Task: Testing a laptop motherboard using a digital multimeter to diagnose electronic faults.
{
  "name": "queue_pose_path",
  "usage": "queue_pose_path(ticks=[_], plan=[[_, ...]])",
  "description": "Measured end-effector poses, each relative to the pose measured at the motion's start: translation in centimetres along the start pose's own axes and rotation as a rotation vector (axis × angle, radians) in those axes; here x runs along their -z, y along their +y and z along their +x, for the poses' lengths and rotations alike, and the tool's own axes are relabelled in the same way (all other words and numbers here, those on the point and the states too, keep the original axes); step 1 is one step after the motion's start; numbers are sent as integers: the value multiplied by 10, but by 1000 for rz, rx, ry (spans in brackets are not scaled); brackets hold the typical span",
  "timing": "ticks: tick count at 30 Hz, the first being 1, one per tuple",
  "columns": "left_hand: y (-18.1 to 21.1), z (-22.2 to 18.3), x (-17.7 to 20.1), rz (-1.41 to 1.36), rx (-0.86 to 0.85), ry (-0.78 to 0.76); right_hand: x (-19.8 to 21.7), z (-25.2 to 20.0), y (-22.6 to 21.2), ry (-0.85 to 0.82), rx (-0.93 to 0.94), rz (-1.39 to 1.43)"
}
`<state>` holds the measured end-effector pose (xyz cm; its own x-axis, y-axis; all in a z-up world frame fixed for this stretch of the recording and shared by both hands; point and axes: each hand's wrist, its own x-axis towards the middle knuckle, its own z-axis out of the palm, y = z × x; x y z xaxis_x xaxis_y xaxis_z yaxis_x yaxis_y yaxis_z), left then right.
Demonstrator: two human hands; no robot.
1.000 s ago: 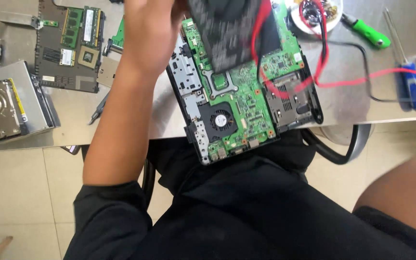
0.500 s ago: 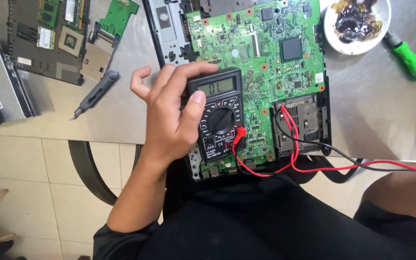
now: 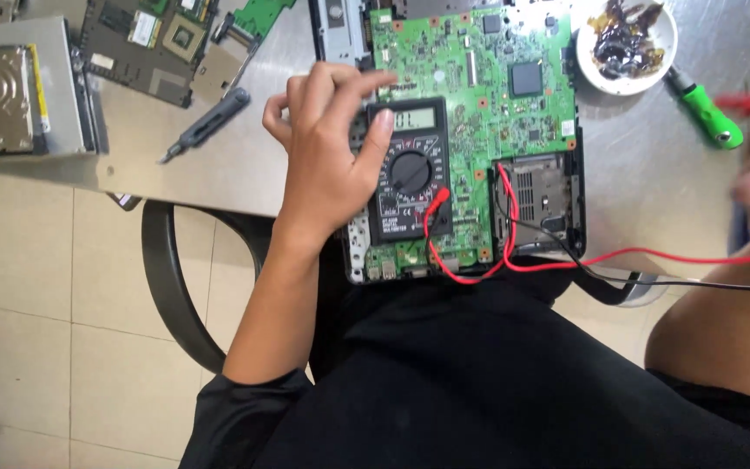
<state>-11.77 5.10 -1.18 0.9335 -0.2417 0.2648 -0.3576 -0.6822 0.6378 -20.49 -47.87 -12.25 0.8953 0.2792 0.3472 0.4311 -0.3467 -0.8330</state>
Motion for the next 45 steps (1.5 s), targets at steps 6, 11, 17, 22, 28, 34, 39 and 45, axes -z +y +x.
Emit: queue_pose_path(ticks=[6, 11, 17, 22, 28, 34, 39, 45], plan=[[46, -42, 17, -217, -129, -10, -105, 65, -126, 122, 227, 411], [89, -67, 7, -163, -434, -2, -160, 107, -192, -82, 399, 245], [95, -75, -6, -316, -520, 186, -213, 109, -224, 303, 464, -144], [84, -63, -2, -307, -549, 123, -215, 127, -224, 243, 401, -150], [55, -42, 2, -353, -632, 88, -162, 141, -157, 148, 694, -162], [34, -24, 32, -415, -581, 17, -101, 126, -99, -41, 19, -199], [52, -12, 27, -345, -467, -27, -143, 147, -124, 129, -279, 33], [41, 1, 30, -243, -402, -84, -156, 146, -115, 239, -264, 237]])
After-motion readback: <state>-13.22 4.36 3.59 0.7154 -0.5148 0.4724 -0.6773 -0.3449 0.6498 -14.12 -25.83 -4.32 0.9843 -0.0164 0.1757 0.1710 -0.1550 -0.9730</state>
